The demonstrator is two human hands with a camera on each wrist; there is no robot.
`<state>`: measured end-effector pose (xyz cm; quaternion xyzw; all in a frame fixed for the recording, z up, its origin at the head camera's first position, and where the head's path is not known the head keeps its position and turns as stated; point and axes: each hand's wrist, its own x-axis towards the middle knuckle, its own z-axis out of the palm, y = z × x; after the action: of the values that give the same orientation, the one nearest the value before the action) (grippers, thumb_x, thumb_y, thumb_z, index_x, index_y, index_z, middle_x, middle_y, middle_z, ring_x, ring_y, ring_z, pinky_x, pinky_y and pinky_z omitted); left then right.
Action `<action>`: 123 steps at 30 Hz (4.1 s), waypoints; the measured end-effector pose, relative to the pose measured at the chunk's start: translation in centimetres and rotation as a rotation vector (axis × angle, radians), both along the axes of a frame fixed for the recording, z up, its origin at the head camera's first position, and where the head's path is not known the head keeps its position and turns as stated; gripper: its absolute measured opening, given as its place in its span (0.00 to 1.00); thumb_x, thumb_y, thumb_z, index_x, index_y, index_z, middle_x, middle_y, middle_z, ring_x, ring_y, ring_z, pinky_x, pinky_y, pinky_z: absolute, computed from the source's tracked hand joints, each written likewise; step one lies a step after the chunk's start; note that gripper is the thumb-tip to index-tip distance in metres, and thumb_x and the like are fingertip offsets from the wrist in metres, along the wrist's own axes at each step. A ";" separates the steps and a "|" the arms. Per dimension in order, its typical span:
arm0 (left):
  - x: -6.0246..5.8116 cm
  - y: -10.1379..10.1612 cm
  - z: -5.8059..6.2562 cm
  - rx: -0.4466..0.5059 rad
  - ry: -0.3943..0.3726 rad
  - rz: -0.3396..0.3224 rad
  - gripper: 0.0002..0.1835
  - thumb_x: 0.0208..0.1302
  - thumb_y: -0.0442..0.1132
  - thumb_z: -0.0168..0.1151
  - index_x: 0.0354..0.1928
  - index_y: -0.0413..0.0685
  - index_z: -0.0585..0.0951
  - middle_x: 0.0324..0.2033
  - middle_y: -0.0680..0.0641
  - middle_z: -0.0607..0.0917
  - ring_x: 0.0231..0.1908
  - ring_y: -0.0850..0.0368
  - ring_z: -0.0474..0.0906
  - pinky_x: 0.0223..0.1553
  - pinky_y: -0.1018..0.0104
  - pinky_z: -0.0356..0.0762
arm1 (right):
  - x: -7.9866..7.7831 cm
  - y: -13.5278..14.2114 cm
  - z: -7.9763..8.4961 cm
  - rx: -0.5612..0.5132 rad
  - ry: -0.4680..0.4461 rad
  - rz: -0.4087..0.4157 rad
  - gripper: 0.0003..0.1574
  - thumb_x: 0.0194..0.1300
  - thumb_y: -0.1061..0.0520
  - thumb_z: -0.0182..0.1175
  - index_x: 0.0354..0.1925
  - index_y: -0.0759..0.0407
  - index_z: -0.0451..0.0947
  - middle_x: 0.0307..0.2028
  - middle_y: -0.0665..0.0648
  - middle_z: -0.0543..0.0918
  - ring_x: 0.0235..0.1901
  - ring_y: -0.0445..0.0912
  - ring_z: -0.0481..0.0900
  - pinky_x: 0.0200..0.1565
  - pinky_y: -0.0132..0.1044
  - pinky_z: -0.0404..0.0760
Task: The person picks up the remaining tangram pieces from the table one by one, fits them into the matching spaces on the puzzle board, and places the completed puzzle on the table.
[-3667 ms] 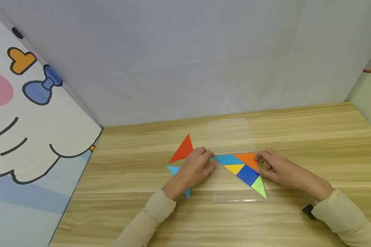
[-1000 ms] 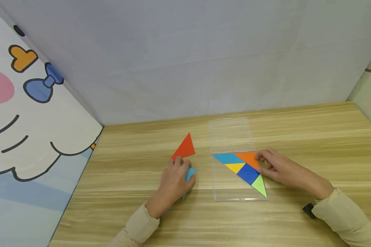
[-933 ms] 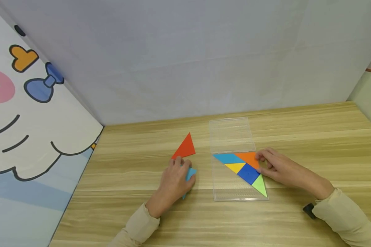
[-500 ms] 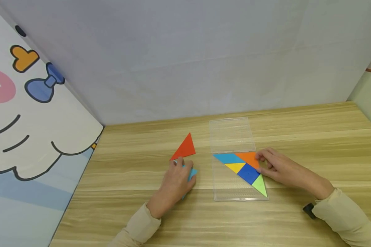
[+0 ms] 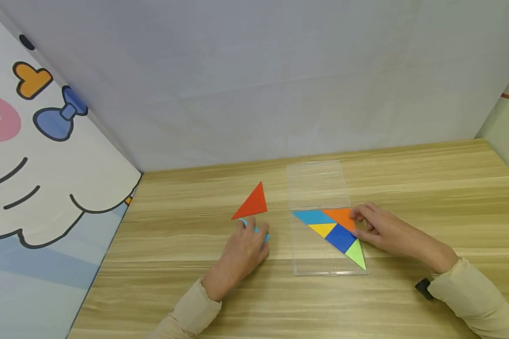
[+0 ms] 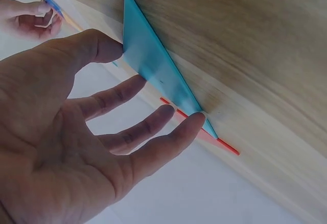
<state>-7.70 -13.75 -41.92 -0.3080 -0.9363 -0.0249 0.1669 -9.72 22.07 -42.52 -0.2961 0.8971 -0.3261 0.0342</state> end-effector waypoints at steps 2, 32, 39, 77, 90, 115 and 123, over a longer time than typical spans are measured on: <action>0.0 -0.1 0.0 0.002 0.007 -0.009 0.12 0.59 0.33 0.68 0.32 0.42 0.71 0.31 0.40 0.74 0.26 0.43 0.70 0.19 0.66 0.71 | 0.0 0.0 0.0 0.002 -0.002 -0.001 0.16 0.70 0.62 0.66 0.53 0.63 0.75 0.47 0.56 0.76 0.36 0.39 0.70 0.37 0.33 0.78; 0.8 -0.9 0.1 -0.015 -0.065 -0.013 0.12 0.64 0.34 0.69 0.42 0.42 0.74 0.33 0.37 0.74 0.31 0.43 0.74 0.37 0.53 0.74 | 0.8 -0.3 0.1 -0.003 0.013 -0.007 0.16 0.69 0.63 0.67 0.52 0.64 0.75 0.46 0.55 0.77 0.36 0.39 0.69 0.37 0.33 0.78; 0.9 -1.3 0.1 0.008 -0.130 -0.011 0.11 0.65 0.33 0.67 0.44 0.43 0.74 0.37 0.34 0.74 0.35 0.39 0.73 0.40 0.50 0.75 | 1.0 -0.5 0.2 -0.003 0.019 -0.008 0.16 0.69 0.62 0.67 0.52 0.64 0.75 0.46 0.55 0.77 0.35 0.39 0.69 0.37 0.33 0.78; -2.1 -0.1 -0.6 0.185 -0.428 0.109 0.11 0.70 0.35 0.66 0.48 0.48 0.74 0.49 0.26 0.68 0.51 0.29 0.67 0.49 0.38 0.69 | -3.7 1.0 -1.9 -0.031 -0.012 0.054 0.16 0.70 0.62 0.66 0.53 0.64 0.75 0.48 0.56 0.77 0.36 0.40 0.70 0.39 0.34 0.79; -2.2 0.0 -0.2 0.205 -0.492 0.174 0.10 0.70 0.38 0.67 0.47 0.50 0.76 0.51 0.20 0.70 0.51 0.24 0.66 0.48 0.38 0.73 | -3.5 1.0 -1.8 -0.035 0.019 0.056 0.16 0.69 0.62 0.67 0.52 0.63 0.75 0.47 0.56 0.77 0.37 0.40 0.71 0.38 0.34 0.79; -2.3 -0.1 1.0 0.257 -0.551 0.209 0.10 0.67 0.38 0.70 0.44 0.48 0.77 0.42 0.27 0.69 0.49 0.35 0.63 0.49 0.44 0.66 | -2.9 0.8 -0.6 -0.014 0.006 0.043 0.17 0.69 0.62 0.66 0.53 0.64 0.75 0.48 0.57 0.77 0.38 0.41 0.72 0.39 0.35 0.80; -2.3 0.1 0.9 0.263 -0.543 0.220 0.10 0.64 0.37 0.70 0.43 0.48 0.77 0.40 0.27 0.71 0.48 0.35 0.65 0.45 0.47 0.67 | -2.8 0.8 -0.6 -0.012 0.016 0.046 0.17 0.69 0.62 0.67 0.53 0.64 0.75 0.47 0.57 0.77 0.37 0.40 0.71 0.39 0.35 0.79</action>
<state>-10.00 -13.68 -40.99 -0.1630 -0.9631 -0.2086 -0.0492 -12.54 22.86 -43.11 -0.3196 0.8883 -0.3281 0.0328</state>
